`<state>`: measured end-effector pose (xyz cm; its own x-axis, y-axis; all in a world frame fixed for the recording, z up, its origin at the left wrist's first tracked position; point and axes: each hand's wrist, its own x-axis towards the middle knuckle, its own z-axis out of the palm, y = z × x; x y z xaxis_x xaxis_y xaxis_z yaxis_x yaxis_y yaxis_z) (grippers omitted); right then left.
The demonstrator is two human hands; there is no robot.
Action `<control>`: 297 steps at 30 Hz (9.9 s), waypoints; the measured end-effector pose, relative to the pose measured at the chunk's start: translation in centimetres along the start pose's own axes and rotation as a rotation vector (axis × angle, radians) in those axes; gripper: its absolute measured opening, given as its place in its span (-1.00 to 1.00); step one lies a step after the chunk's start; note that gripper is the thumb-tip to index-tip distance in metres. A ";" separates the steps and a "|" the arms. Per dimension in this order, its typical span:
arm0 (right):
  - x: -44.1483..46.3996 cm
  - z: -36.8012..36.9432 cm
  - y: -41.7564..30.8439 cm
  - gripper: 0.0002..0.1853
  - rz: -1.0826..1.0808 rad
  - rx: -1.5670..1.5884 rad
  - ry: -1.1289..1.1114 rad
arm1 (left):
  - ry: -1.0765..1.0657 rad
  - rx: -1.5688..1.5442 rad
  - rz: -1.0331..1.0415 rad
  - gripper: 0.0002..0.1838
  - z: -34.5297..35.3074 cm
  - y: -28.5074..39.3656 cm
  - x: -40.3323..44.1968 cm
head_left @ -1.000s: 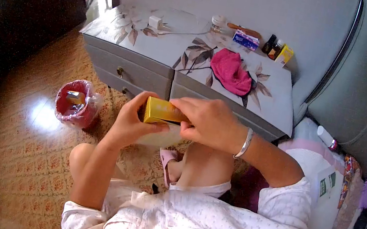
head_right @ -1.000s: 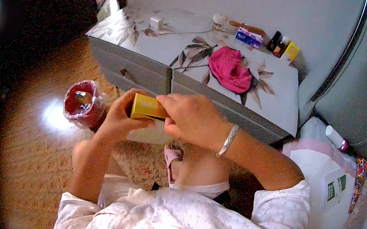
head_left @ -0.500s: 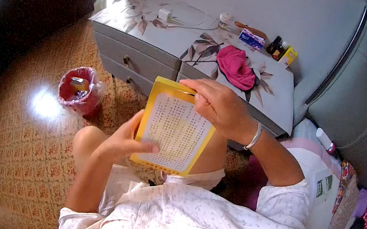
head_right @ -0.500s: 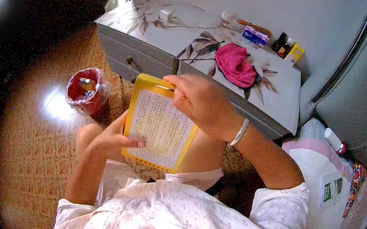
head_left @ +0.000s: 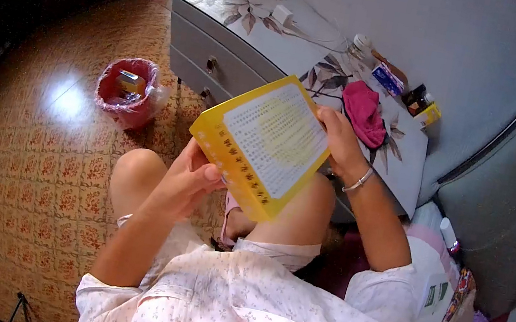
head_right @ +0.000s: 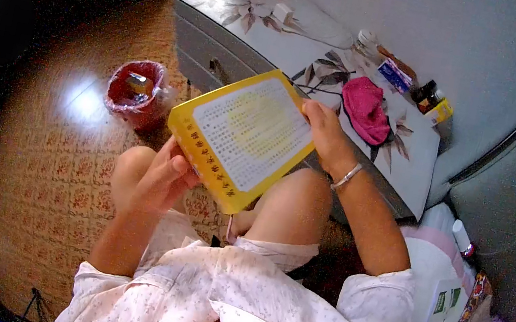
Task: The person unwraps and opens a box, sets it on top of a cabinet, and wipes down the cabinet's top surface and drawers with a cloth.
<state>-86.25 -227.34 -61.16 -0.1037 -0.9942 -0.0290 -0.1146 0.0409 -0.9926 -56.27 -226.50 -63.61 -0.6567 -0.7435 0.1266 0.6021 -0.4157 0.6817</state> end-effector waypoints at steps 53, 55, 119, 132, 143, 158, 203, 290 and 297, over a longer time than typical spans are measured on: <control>-7.6 7.6 -5.7 -0.52 -0.490 -0.391 -0.044 | 0.472 -0.041 0.075 -0.07 -5.9 -6.6 3.5; -7.5 7.7 -5.2 -0.52 -0.526 -0.426 -0.035 | 0.441 -0.065 0.083 -0.07 -5.8 -6.5 3.4; -3.2 1.4 2.9 -0.38 -0.089 0.682 -0.036 | 0.001 -0.021 0.197 -0.27 4.3 -3.2 3.4; -4.8 0.3 6.2 -0.44 -0.117 0.533 -0.214 | -0.195 0.479 0.400 -0.34 7.1 -3.4 4.1; -5.2 3.6 1.9 -0.38 0.010 0.733 0.046 | -0.115 0.187 0.382 -0.13 4.0 -2.7 4.1; -7.6 5.5 -0.9 -0.17 -0.349 -0.653 0.070 | 0.491 0.207 0.176 -0.34 0.5 -0.4 2.3; 7.4 10.9 6.9 -0.48 0.229 0.738 0.221 | 0.275 0.239 0.146 0.18 -5.0 -3.0 2.7; 4.3 7.7 7.8 -0.55 0.635 0.775 -0.290 | 0.305 0.339 0.420 0.06 -7.7 0.8 7.0; 4.0 9.7 5.4 -0.54 0.384 0.738 -0.290 | 0.677 0.011 0.342 -0.33 -10.7 2.2 6.7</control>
<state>-77.71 -232.08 -67.79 0.2627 -0.9153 -0.3052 0.5550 0.4021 -0.7282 -54.47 -237.95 -68.93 -0.0095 -0.9907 -0.1358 0.7153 -0.1016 0.6914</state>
